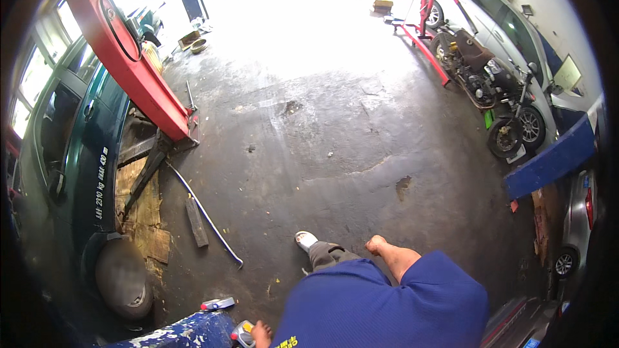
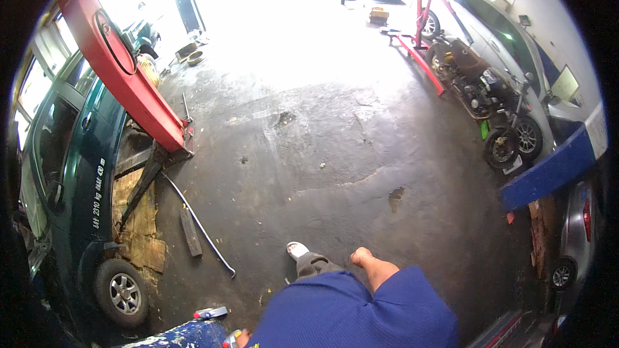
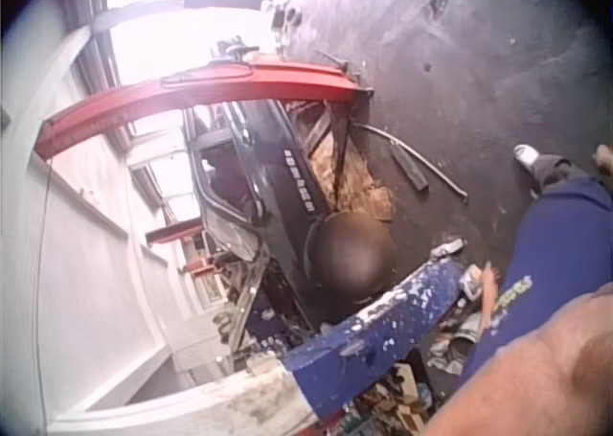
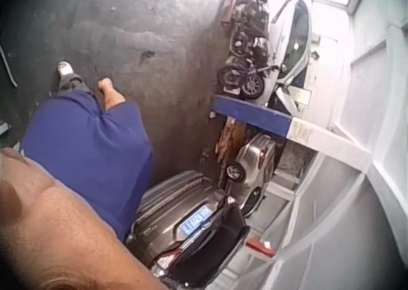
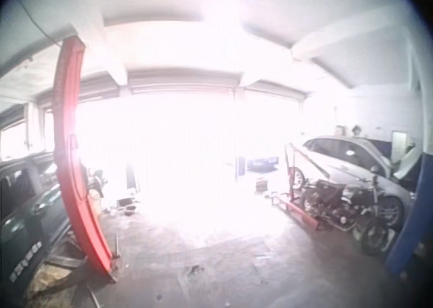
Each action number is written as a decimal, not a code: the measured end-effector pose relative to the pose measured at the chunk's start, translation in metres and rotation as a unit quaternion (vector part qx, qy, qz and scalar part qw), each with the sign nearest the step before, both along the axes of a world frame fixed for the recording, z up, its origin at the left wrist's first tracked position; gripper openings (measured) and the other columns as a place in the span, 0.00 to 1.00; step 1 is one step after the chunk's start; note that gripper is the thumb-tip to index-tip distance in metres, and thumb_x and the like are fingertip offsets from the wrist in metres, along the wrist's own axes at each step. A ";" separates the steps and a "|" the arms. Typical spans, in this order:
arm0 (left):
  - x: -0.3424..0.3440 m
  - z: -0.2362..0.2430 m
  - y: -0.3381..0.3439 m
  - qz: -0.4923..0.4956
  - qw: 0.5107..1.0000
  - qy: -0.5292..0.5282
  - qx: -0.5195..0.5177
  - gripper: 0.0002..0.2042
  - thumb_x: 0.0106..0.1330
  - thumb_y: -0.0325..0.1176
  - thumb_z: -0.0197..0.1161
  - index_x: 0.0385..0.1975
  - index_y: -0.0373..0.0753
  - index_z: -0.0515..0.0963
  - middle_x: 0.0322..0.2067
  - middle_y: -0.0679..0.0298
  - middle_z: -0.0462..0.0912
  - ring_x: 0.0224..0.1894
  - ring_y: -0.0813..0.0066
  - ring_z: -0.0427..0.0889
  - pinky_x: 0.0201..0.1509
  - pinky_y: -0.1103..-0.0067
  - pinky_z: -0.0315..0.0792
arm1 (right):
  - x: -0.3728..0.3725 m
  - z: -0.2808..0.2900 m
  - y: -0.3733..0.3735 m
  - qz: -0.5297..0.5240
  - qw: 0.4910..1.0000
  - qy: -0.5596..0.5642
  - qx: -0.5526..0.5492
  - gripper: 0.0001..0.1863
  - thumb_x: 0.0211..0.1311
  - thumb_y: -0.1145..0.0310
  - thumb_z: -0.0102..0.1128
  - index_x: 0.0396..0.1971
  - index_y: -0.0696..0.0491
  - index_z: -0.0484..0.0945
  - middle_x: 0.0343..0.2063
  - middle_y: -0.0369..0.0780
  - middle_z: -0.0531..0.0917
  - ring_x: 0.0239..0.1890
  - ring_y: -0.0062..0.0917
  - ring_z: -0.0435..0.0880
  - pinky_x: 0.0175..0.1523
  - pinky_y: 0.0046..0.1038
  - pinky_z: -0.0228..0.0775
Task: The person walks through a garage, then squats to remove a bolt from a metal bar under a car. They then sit on the floor and use a wrench to loosen a bolt on an exhaust pipe, removing the bolt and placing it in a tool tray.
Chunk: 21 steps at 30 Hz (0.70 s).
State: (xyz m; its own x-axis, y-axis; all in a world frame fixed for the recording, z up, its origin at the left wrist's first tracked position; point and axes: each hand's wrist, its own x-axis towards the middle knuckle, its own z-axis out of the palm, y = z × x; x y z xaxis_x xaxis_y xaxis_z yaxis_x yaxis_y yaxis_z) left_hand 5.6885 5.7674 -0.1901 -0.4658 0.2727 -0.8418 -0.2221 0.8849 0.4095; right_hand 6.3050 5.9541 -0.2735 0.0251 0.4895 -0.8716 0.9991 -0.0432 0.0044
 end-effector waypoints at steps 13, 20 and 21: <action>-0.037 0.013 0.425 -0.169 0.984 0.056 0.008 0.14 0.72 0.40 0.66 0.41 0.32 0.81 0.28 0.62 0.84 0.23 0.75 0.80 0.24 0.77 0.73 | -0.055 0.036 0.369 -0.541 0.780 0.259 0.178 0.15 0.55 0.64 0.63 0.40 0.55 0.88 0.32 0.45 0.89 0.33 0.34 0.87 0.44 0.35 0.78; -0.081 0.006 0.666 -0.175 0.984 0.028 -0.034 0.13 0.72 0.39 0.65 0.41 0.33 0.81 0.28 0.62 0.84 0.22 0.75 0.79 0.25 0.76 0.74 | -0.081 -0.018 0.459 -0.506 0.861 0.009 0.052 0.12 0.56 0.60 0.64 0.33 0.52 0.88 0.33 0.46 0.90 0.42 0.35 0.90 0.43 0.37 0.80; -0.081 0.008 0.704 -0.194 0.980 0.025 -0.031 0.13 0.72 0.39 0.65 0.40 0.33 0.81 0.28 0.62 0.83 0.23 0.75 0.79 0.26 0.76 0.74 | -0.087 -0.011 0.471 -0.487 0.873 0.003 0.033 0.12 0.56 0.61 0.63 0.32 0.52 0.88 0.32 0.45 0.90 0.40 0.35 0.90 0.43 0.37 0.80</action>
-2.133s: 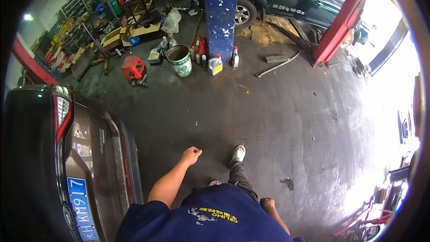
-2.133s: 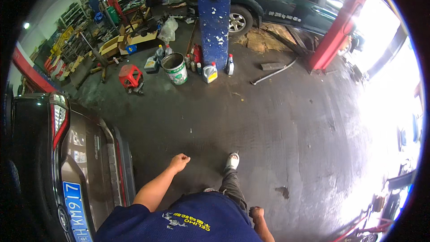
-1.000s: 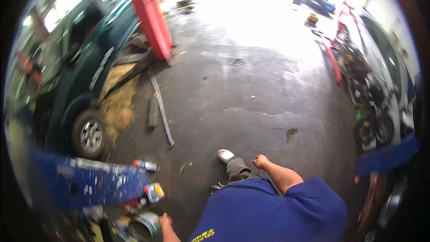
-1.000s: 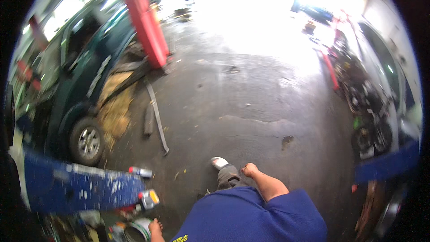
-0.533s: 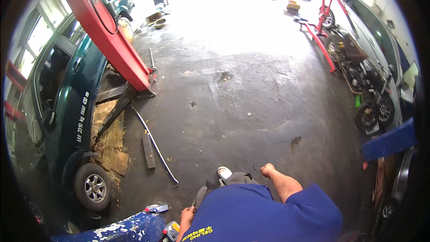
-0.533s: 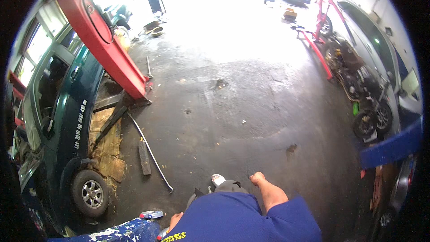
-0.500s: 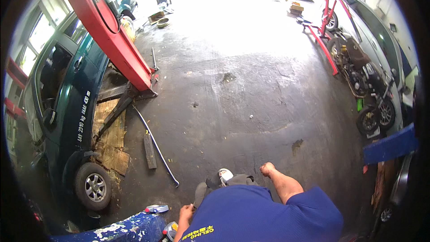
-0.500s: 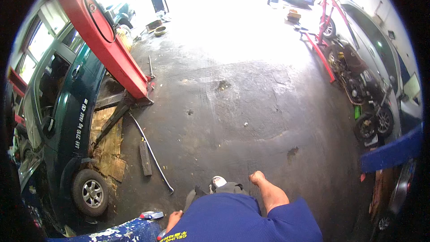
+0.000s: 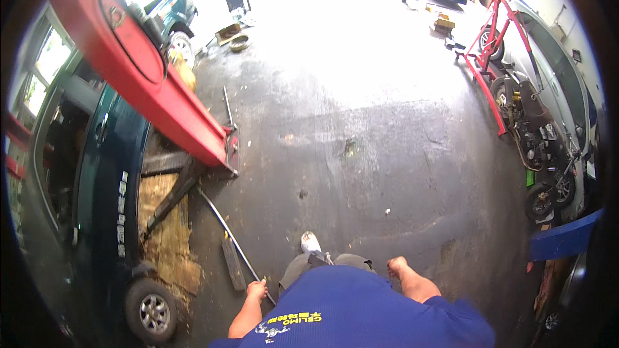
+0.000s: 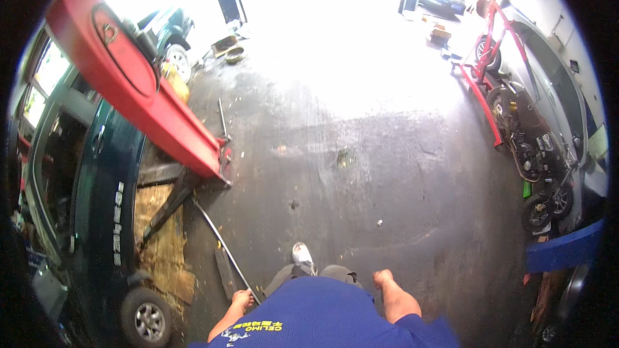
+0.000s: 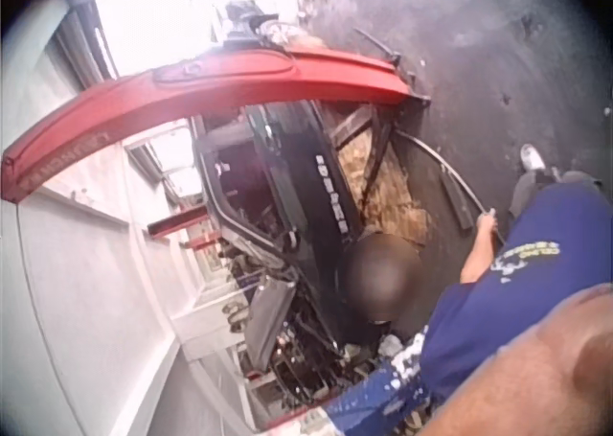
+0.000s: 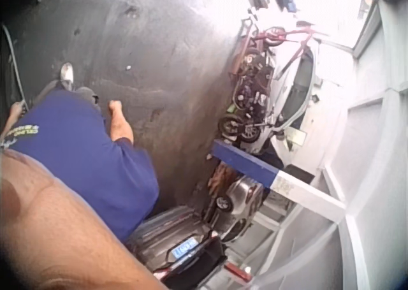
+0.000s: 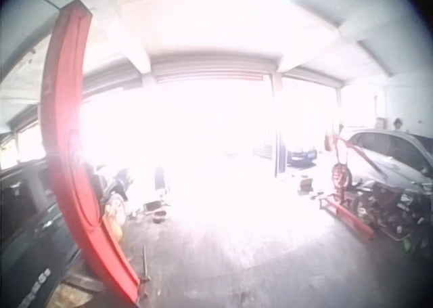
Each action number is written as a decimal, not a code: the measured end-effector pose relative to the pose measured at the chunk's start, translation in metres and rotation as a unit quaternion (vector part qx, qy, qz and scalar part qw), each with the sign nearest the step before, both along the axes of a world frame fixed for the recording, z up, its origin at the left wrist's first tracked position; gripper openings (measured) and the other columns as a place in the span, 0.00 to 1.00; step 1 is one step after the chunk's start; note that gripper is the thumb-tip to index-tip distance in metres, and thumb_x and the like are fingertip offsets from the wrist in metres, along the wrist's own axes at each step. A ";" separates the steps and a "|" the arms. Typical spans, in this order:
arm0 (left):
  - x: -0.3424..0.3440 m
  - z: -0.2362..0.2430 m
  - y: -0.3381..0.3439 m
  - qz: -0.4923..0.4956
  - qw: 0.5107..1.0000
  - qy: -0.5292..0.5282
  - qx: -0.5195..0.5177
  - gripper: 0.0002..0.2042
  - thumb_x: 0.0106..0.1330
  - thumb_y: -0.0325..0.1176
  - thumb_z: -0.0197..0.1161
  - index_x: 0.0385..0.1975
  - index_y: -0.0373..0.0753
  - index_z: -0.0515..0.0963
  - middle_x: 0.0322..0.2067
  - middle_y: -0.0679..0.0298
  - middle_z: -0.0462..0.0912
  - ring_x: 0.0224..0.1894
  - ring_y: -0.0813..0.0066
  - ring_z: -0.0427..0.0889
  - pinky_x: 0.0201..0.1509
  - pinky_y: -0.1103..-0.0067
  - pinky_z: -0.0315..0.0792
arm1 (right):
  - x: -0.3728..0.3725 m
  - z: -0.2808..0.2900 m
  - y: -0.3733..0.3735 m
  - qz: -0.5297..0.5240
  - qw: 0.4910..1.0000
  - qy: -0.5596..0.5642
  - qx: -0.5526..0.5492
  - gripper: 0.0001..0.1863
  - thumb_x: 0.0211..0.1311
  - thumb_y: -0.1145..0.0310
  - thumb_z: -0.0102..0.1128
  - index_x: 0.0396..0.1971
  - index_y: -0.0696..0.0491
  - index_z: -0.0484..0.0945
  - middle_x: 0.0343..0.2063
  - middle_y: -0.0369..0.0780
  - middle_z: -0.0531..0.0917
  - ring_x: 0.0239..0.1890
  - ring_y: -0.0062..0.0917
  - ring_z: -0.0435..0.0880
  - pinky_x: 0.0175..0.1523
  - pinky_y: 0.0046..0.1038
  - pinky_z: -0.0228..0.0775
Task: The person walks through a garage, then squats to remove a bolt from a metal bar under a car. They then sit on the floor and use a wrench to loosen a bolt on an exhaust pipe, removing the bolt and placing it in a tool tray.
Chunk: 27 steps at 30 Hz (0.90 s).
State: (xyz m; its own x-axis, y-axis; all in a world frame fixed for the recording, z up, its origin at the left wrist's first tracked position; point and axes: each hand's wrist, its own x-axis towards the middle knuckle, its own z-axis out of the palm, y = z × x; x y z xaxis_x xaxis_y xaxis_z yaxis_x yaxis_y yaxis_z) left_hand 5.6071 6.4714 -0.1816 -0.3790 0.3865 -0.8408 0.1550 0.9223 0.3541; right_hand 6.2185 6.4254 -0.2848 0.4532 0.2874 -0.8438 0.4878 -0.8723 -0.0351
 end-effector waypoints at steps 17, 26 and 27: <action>0.029 0.021 0.611 -0.134 0.991 -0.021 -0.010 0.13 0.75 0.39 0.62 0.46 0.33 0.76 0.27 0.62 0.80 0.22 0.74 0.78 0.21 0.78 0.71 | -0.046 -0.033 0.560 0.050 0.995 0.083 0.038 0.18 0.62 0.57 0.54 0.30 0.52 0.89 0.33 0.47 0.89 0.38 0.35 0.90 0.45 0.36 0.81; 0.011 -0.033 0.859 -0.290 0.955 0.062 0.030 0.14 0.72 0.41 0.63 0.36 0.34 0.81 0.23 0.60 0.81 0.24 0.75 0.80 0.24 0.74 0.74 | 0.001 0.098 0.986 -0.085 0.952 0.010 0.294 0.16 0.58 0.59 0.61 0.40 0.52 0.88 0.41 0.47 0.89 0.47 0.42 0.87 0.54 0.38 0.78; 0.009 -0.051 0.893 -0.347 0.933 0.083 0.041 0.14 0.73 0.41 0.63 0.35 0.34 0.80 0.22 0.60 0.80 0.24 0.75 0.80 0.23 0.74 0.73 | 0.004 0.096 1.023 -0.111 0.949 0.023 0.295 0.16 0.58 0.59 0.61 0.41 0.52 0.87 0.41 0.47 0.89 0.47 0.42 0.87 0.54 0.38 0.78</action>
